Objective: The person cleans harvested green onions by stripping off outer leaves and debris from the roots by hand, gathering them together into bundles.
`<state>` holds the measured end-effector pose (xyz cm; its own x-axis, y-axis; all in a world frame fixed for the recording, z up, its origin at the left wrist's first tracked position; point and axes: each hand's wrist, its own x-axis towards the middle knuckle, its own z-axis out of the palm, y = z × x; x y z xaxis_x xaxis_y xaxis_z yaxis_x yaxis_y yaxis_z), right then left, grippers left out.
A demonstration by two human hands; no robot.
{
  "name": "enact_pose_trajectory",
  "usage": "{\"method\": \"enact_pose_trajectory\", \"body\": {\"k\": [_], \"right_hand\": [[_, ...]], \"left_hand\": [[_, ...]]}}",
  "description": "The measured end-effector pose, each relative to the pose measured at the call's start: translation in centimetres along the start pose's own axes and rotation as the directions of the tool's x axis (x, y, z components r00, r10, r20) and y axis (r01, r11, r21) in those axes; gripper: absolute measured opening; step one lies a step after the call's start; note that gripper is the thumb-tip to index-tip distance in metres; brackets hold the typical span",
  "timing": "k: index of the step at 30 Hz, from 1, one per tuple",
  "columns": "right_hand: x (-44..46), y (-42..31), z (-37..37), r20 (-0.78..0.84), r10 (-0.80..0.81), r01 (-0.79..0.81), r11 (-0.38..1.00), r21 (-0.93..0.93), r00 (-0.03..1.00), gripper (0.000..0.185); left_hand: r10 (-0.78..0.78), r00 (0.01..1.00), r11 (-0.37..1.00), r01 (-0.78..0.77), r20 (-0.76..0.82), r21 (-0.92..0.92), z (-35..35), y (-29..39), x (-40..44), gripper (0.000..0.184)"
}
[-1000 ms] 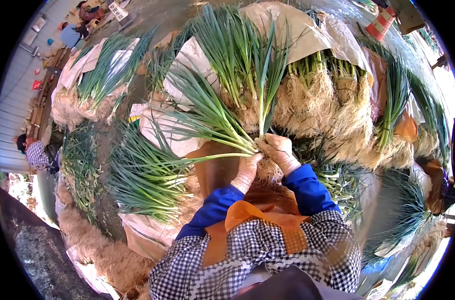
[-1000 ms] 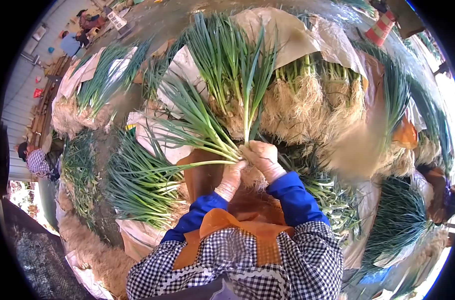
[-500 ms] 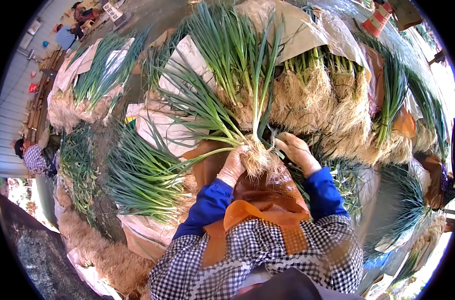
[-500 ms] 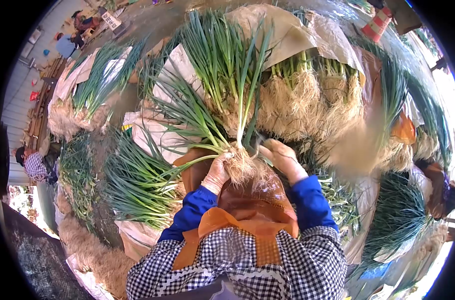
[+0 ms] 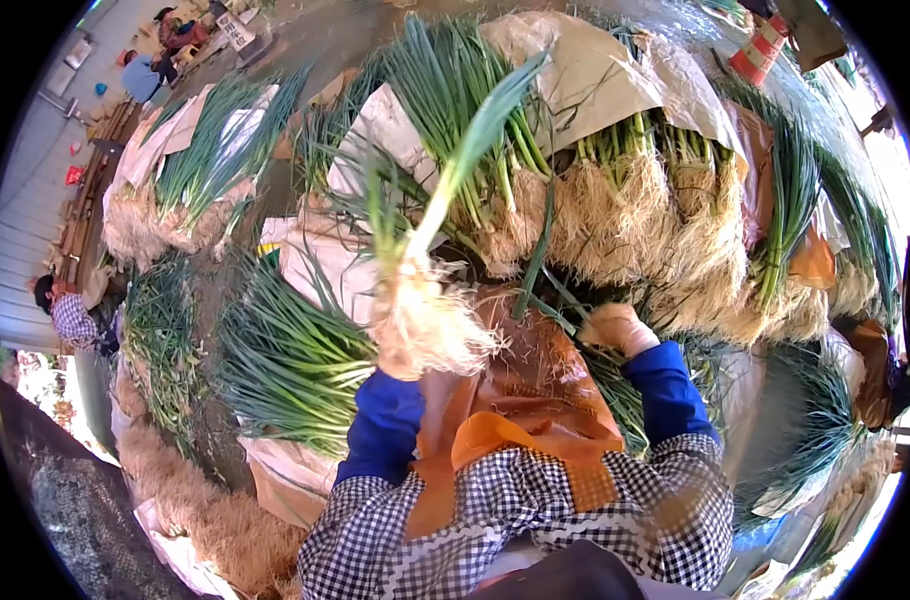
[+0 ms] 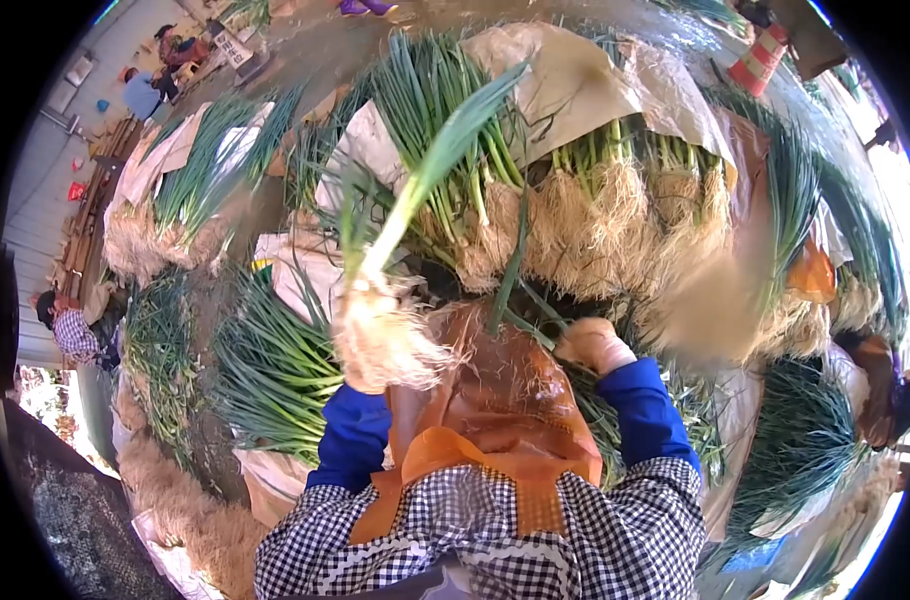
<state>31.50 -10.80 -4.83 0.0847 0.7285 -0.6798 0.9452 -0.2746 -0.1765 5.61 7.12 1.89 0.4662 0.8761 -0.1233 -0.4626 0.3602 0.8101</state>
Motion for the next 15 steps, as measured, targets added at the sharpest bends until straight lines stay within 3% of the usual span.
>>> {"method": "enact_pose_trajectory", "body": {"k": [1, 2, 3, 4, 5, 6, 7, 8, 10, 12, 13, 15], "right_hand": [[0.5, -1.2, -2.5, -0.151, 0.029, -0.007, 0.989, 0.144, 0.988, 0.050], [0.9, -2.4, -4.9, -0.299, 0.058, 0.030, 0.959, 0.281, 0.952, 0.047], [3.8, -2.4, -5.8, -0.416, 0.169, 0.039, 0.893, 0.448, 0.894, 0.039], [7.8, -1.5, -7.1, -0.389, 0.240, 0.063, 0.779, 0.624, 0.889, 0.034], [5.3, -4.6, -11.3, -0.664, 0.317, 0.074, 0.868, 0.491, 0.677, 0.029], [8.1, -4.1, -11.0, -0.871, 0.264, 0.452, 0.771, 0.449, 0.414, 0.031], [10.9, -4.2, -11.9, -0.879, 0.253, 0.477, 0.762, 0.438, 0.404, 0.032], [12.9, -4.6, -12.9, -0.808, 0.233, 0.220, 0.888, 0.403, 0.541, 0.035], [14.6, -7.0, -14.3, -0.644, 0.206, -0.194, 0.977, 0.090, 0.737, 0.041], [14.6, -6.0, -13.8, -0.623, 0.187, -0.142, 0.982, 0.122, 0.760, 0.046], [14.3, -5.6, -12.7, -0.651, 0.270, 0.044, 0.905, 0.423, 0.710, 0.046], [13.0, -3.9, -10.8, -0.473, 0.281, 0.260, 0.556, 0.789, 0.835, 0.042]], "left_hand": [[0.126, 0.984, 0.973, -0.097, -0.129, 0.209, 1.0, 1.4, 0.4, 0.038], [0.021, 0.998, 0.985, -0.009, 0.067, -0.171, -0.1, 2.2, 1.3, 0.033], [-0.001, 0.959, 0.853, 0.149, 0.284, -0.500, -1.3, 3.0, 2.2, 0.029], [0.030, 0.931, 0.805, 0.193, 0.364, -0.561, -2.3, 2.5, 2.9, 0.027], [0.061, 0.895, 0.753, 0.249, 0.442, -0.610, -3.4, 2.1, 3.6, 0.025], [0.071, 0.915, 0.868, 0.141, 0.398, -0.477, -5.2, 0.3, 4.7, 0.025], [0.020, 0.837, 0.773, 0.334, 0.547, -0.539, -6.2, -2.0, 6.0, 0.035], [-0.111, 0.917, 0.782, 0.318, 0.383, -0.536, -3.6, -2.0, 4.8, 0.047], [-0.247, 0.926, 0.761, 0.368, 0.286, -0.534, -4.1, -5.3, 5.1, 0.047], [-0.325, 0.908, 0.741, 0.417, 0.263, -0.526, -5.2, -8.8, 5.1, 0.048], [-0.346, 0.899, 0.741, 0.437, 0.268, -0.510, -5.1, -9.5, 4.7, 0.049], [-0.366, 0.875, 0.757, 0.478, 0.316, -0.446, -4.9, -10.7, 3.5, 0.046]]}}
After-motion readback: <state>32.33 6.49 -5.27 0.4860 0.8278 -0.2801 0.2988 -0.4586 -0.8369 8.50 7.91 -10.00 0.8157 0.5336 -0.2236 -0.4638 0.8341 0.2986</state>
